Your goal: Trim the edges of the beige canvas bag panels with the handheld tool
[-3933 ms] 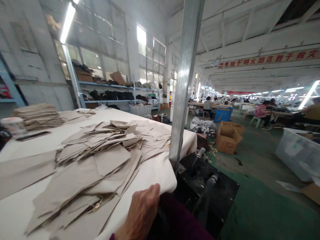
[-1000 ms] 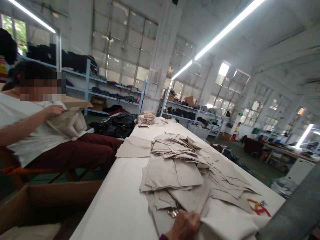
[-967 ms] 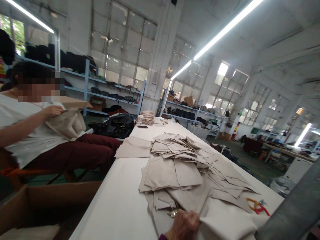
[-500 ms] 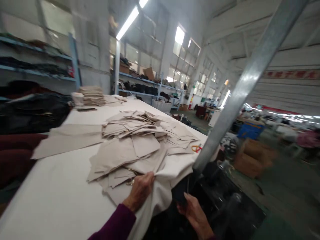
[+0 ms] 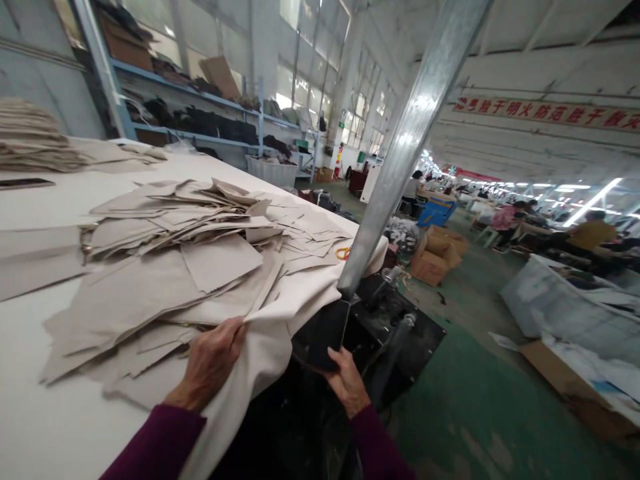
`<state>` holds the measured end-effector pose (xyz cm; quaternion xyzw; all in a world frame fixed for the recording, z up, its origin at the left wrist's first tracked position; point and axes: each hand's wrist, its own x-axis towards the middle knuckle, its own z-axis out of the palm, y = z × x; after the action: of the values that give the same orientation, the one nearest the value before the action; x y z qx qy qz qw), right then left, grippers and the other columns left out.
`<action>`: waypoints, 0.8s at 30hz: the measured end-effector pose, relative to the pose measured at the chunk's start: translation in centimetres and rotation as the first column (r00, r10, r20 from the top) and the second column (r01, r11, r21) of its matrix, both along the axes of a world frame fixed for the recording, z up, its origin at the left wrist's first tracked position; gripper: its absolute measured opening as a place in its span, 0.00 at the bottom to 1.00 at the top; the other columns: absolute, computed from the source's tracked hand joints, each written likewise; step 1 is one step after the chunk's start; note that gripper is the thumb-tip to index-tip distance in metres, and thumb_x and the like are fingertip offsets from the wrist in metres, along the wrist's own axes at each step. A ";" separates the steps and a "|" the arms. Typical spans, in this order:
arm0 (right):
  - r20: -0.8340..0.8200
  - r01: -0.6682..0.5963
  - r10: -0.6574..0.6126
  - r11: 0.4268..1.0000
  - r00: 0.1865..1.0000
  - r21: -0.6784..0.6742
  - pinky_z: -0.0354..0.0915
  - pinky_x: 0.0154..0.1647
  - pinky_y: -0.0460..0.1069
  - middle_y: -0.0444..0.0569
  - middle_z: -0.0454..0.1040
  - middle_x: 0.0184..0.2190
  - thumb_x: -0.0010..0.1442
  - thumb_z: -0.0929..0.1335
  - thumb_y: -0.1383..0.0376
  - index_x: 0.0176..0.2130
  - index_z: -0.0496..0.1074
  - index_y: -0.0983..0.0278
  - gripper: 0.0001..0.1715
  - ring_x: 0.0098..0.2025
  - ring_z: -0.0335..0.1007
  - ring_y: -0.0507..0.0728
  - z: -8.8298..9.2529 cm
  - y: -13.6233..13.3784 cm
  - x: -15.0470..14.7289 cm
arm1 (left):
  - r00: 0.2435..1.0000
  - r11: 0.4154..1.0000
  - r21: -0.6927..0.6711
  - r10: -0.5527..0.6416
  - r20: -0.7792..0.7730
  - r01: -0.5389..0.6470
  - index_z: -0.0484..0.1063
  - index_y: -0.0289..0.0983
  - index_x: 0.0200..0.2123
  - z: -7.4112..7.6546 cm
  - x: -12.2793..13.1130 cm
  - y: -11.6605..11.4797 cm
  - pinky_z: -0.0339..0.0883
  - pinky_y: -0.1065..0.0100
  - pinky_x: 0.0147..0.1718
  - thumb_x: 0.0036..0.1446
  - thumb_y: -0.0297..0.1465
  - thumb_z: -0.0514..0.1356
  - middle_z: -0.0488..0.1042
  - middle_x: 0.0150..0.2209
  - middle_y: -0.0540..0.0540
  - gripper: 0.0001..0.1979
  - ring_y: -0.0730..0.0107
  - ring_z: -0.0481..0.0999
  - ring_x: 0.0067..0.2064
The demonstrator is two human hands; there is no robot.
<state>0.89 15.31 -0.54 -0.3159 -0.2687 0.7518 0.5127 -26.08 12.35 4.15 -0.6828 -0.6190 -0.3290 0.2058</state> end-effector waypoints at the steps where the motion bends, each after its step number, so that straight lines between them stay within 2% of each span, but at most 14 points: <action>1: -0.018 -0.007 0.007 1.000 1.000 0.011 0.67 0.46 0.60 0.54 0.79 0.39 0.48 0.72 0.66 0.42 0.73 0.66 0.19 0.41 0.75 0.62 0.0 -0.4 0.5 | 1.000 1.000 -0.010 0.008 -0.003 -0.008 0.72 0.35 0.38 -0.1 -0.1 0.0 0.65 0.69 0.26 0.64 0.34 0.48 0.80 0.34 0.44 0.15 0.64 0.79 0.29; 6: -0.144 -0.080 0.094 0.992 0.985 0.096 0.62 0.51 0.60 0.62 0.74 0.48 0.50 0.71 0.68 0.49 0.69 0.69 0.26 0.50 0.71 0.66 0.9 -2.0 2.3 | 1.000 0.997 -0.079 0.023 0.020 -0.021 0.71 0.36 0.39 -0.1 -0.2 -0.1 0.66 0.68 0.27 0.63 0.34 0.48 0.80 0.35 0.44 0.14 0.62 0.80 0.32; 8: -0.170 -0.118 0.131 0.989 0.977 0.084 0.63 0.51 0.59 0.62 0.72 0.50 0.55 0.69 0.59 0.51 0.68 0.70 0.27 0.50 0.70 0.64 1.6 -2.1 2.9 | 0.999 0.992 -0.123 0.045 0.019 -0.042 0.69 0.39 0.40 -0.1 -0.1 -0.1 0.67 0.66 0.27 0.64 0.35 0.47 0.80 0.36 0.45 0.13 0.61 0.80 0.32; 11: -0.174 -0.253 0.252 0.967 0.952 0.015 0.65 0.47 0.54 0.63 0.75 0.43 0.58 0.58 0.40 0.48 0.70 0.77 0.44 0.42 0.73 0.60 2.3 -2.3 3.6 | 0.997 0.980 -0.188 0.071 0.022 -0.065 0.66 0.42 0.41 0.1 0.0 -0.3 0.69 0.64 0.30 0.65 0.35 0.45 0.79 0.39 0.46 0.12 0.61 0.79 0.35; 14: -0.175 -0.390 0.373 0.917 0.911 -0.079 0.67 0.40 0.52 0.62 0.76 0.36 0.54 0.50 0.33 0.45 0.71 0.79 0.56 0.36 0.73 0.58 2.0 -3.1 3.8 | 0.996 0.973 -0.220 0.083 0.029 -0.074 0.67 0.41 0.41 0.3 0.1 -0.4 0.68 0.63 0.31 0.65 0.35 0.45 0.79 0.39 0.45 0.12 0.60 0.79 0.35; 17: -0.210 -0.571 0.533 0.792 0.820 -0.218 0.67 0.37 0.53 0.62 0.75 0.34 0.48 0.46 0.29 0.44 0.71 0.82 0.65 0.33 0.73 0.60 0.6 -4.7 3.3 | 0.995 0.973 -0.220 0.090 0.051 -0.076 0.69 0.39 0.39 0.5 0.3 -0.5 0.67 0.64 0.31 0.64 0.34 0.46 0.79 0.37 0.43 0.13 0.59 0.79 0.35; 19: -0.232 -0.659 0.618 0.686 0.751 -0.308 0.67 0.35 0.53 0.61 0.75 0.33 0.50 0.46 0.29 0.45 0.71 0.83 0.64 0.32 0.73 0.60 -0.7 -6.2 2.8 | 0.994 0.975 -0.211 0.084 0.075 -0.066 0.71 0.37 0.37 0.6 0.4 -0.5 0.66 0.65 0.32 0.63 0.34 0.47 0.79 0.36 0.42 0.13 0.59 0.78 0.35; 20: -0.233 -0.668 0.629 0.661 0.741 -0.342 0.67 0.34 0.52 0.61 0.76 0.34 0.52 0.46 0.31 0.45 0.71 0.82 0.61 0.32 0.73 0.59 -1.3 -7.0 2.6 | 0.993 0.977 -0.205 0.077 0.085 -0.058 0.71 0.37 0.35 0.6 0.4 -0.4 0.66 0.66 0.31 0.63 0.35 0.48 0.79 0.34 0.42 0.14 0.60 0.78 0.34; 24: -0.239 -0.610 0.567 0.669 0.789 -0.425 0.67 0.34 0.52 0.65 0.74 0.44 0.61 0.47 0.40 0.47 0.70 0.78 0.50 0.35 0.71 0.58 -3.2 -10.2 1.8 | 0.989 0.979 -0.201 0.072 0.132 -0.045 0.73 0.36 0.35 0.6 0.4 -0.2 0.65 0.67 0.31 0.63 0.35 0.47 0.79 0.33 0.42 0.16 0.62 0.77 0.33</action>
<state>2.67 5.10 -3.74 -0.2964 -0.1384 0.9315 0.1589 -25.64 12.11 4.75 -0.6569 -0.6812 -0.3063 0.1031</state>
